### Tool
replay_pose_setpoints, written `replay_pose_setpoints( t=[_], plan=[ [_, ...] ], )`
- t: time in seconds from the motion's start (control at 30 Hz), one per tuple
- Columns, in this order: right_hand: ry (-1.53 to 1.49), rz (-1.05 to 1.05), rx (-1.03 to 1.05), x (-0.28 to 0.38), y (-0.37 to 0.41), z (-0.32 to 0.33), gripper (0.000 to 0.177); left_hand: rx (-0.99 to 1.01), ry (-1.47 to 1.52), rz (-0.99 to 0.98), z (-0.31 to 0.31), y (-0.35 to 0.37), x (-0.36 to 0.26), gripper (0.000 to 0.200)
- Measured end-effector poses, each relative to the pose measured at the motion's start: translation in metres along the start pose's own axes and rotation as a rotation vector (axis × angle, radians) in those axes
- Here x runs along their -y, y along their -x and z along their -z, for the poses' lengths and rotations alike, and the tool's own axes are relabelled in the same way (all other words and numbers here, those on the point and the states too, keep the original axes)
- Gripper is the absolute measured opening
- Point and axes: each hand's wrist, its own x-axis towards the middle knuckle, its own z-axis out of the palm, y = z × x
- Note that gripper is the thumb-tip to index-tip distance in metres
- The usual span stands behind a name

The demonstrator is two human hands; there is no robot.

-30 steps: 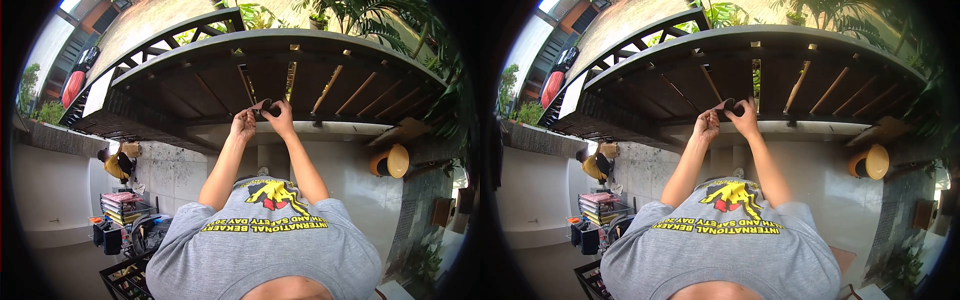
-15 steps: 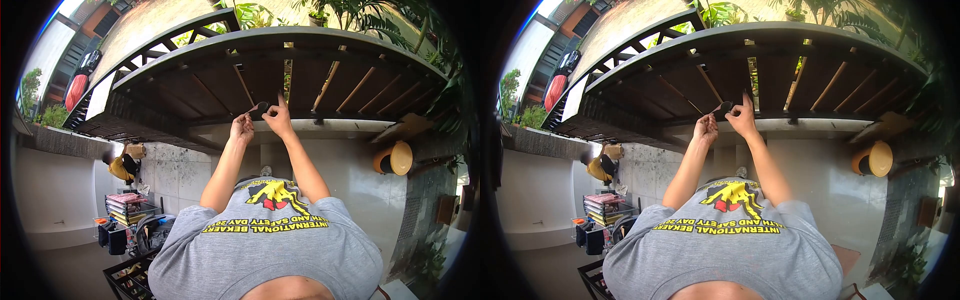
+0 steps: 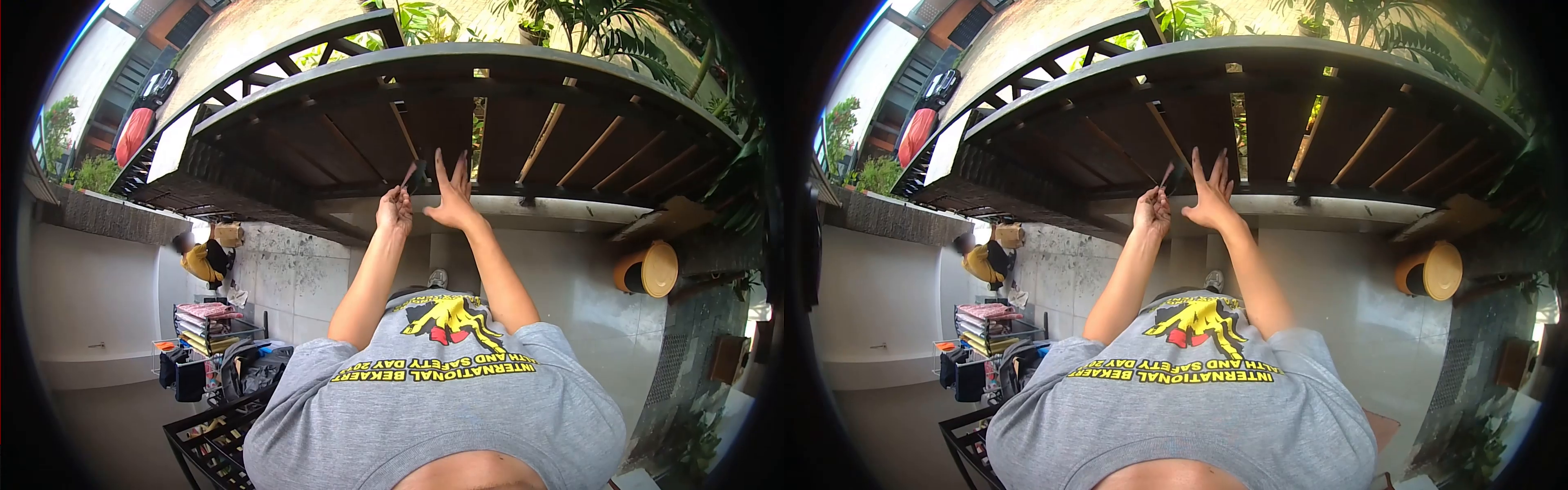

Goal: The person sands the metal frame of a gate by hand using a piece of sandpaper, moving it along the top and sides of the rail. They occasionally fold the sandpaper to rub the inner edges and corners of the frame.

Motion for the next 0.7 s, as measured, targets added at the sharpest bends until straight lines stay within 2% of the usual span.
replay_pose_setpoints(
  t=[0.03, 0.1, 0.17, 0.23, 0.33, 0.4, 0.47, 0.53, 0.57, 0.67, 0.7],
  plan=[
    [-0.061, -0.049, 0.004, 0.002, 0.003, -0.001, 0.058, -0.027, 0.000, -0.025, 0.003, 0.000, 0.000, 0.015],
    [-0.149, -0.075, -0.085, 0.004, 0.002, -0.004, 0.053, -0.067, -0.009, -0.066, 0.001, -0.001, -0.002, 0.016],
    [0.039, 0.052, -0.053, -0.026, 0.002, -0.022, 0.046, -0.113, -0.030, -0.091, 0.000, 0.007, -0.003, 0.015],
    [0.092, 0.114, 0.002, -0.022, -0.002, -0.016, 0.033, -0.122, -0.040, -0.104, 0.000, 0.007, -0.003, 0.015],
    [0.062, 0.037, -0.095, 0.009, 0.002, -0.011, 0.029, -0.158, -0.065, -0.154, -0.002, 0.012, -0.003, 0.014],
    [-0.041, -0.069, -0.057, 0.019, 0.004, -0.007, 0.023, -0.191, -0.077, -0.199, -0.004, 0.017, -0.001, 0.014],
    [-0.112, -0.084, -0.052, 0.016, 0.000, -0.009, 0.022, -0.219, -0.083, -0.249, -0.008, 0.018, -0.003, 0.014],
    [-0.154, -0.020, -0.070, -0.010, 0.001, -0.022, 0.024, -0.233, -0.111, -0.275, -0.012, 0.023, -0.004, 0.015],
    [-0.163, 0.020, 0.011, -0.031, 0.001, -0.034, 0.027, -0.240, -0.126, -0.287, -0.014, 0.025, -0.003, 0.016],
    [-0.018, 0.051, 0.045, -0.002, 0.002, -0.018, 0.033, -0.186, -0.192, -0.278, -0.016, 0.032, -0.002, 0.017],
    [-0.055, 0.018, 0.005, 0.011, 0.002, -0.013, 0.043, -0.176, -0.211, -0.291, -0.017, 0.032, -0.001, 0.018]
  ],
)
